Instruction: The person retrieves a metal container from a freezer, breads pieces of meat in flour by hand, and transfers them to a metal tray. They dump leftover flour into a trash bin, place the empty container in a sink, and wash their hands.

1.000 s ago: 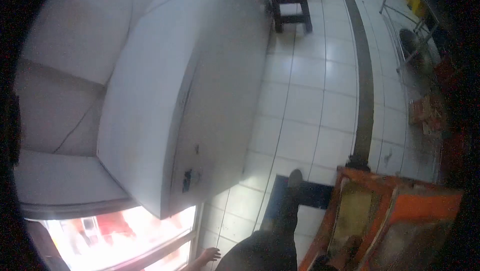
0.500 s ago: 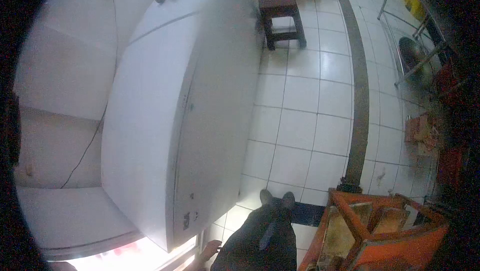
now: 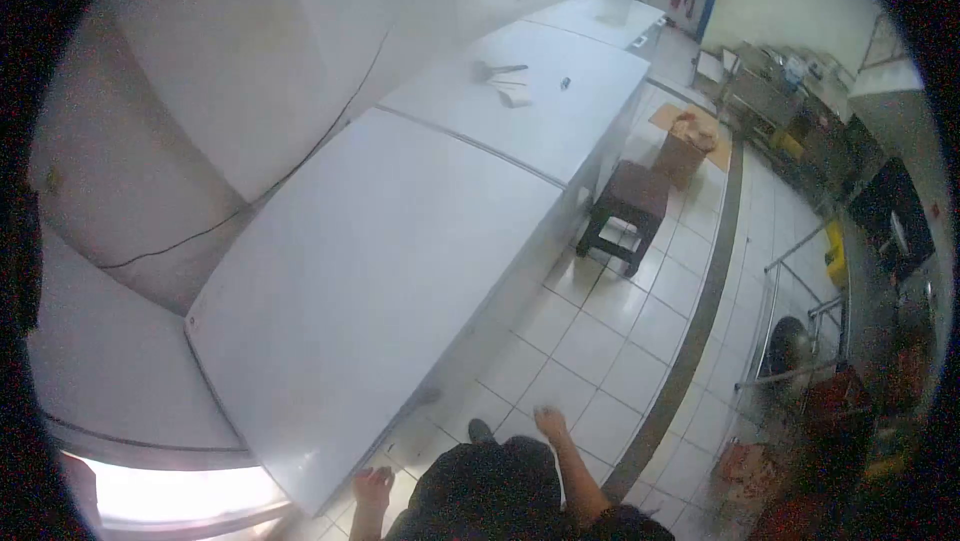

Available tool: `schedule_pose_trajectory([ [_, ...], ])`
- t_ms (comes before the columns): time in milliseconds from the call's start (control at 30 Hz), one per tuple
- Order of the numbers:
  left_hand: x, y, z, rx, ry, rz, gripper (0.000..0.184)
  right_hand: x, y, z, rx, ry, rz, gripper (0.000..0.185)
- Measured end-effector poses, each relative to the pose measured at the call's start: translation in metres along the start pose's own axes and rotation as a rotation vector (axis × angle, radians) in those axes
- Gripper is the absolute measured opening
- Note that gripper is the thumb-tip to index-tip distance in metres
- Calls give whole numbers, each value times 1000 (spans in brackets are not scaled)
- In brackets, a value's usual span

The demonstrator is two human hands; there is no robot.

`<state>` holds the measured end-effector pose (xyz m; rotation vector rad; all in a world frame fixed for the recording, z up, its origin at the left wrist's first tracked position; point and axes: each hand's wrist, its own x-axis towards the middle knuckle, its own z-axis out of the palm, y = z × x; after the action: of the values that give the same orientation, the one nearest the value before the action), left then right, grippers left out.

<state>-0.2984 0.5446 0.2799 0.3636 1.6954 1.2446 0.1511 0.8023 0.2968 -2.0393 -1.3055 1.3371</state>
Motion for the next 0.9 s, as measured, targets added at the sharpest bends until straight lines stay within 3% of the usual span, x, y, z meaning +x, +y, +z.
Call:
schedule_pose_trajectory([
  [33,7,8,7,-21,-9,69,25,27,-41,-9,-7,7,-67,45],
  [67,12,15,19,-81,50,82,27,71,-78,-15,-10,184,-208,43],
  [100,23,23,32,-144,112,99,29,129,-90,4,1,603,-622,39],
  [200,52,43,49,-299,313,152,35,220,-182,-18,-93,450,-641,35],
  [233,58,53,55,-335,372,172,37,249,-200,-14,-132,523,-623,32],
  [300,34,112,85,-1361,328,-152,51,339,-198,-4,-499,525,-663,28],
  [333,32,122,89,-1472,429,-219,52,387,-175,11,-812,462,-720,27],
  [367,26,121,89,-1478,558,-275,53,392,-165,14,-340,445,-630,27],
  [433,23,130,96,-1558,762,-338,56,393,-173,18,110,357,-523,27],
  [467,22,130,105,-1589,802,-317,56,392,-167,14,248,235,-337,31],
  [533,34,119,112,-1399,855,-157,57,381,-189,-6,489,4,60,41],
  [600,34,115,118,-1210,906,-236,55,367,-217,-25,893,-87,85,48],
  [667,44,123,126,-1339,956,-194,57,328,-272,-39,1034,-157,203,59],
  [733,52,135,133,-1367,993,-158,58,383,-218,-48,981,-557,-14,68],
  [767,50,140,138,-1315,1024,-130,59,364,-243,-50,929,-420,93,61],
  [833,45,135,141,-904,1097,-20,60,281,-346,-55,830,-151,321,48],
  [900,30,111,140,-135,1358,323,49,262,-363,-67,867,-201,312,45],
])
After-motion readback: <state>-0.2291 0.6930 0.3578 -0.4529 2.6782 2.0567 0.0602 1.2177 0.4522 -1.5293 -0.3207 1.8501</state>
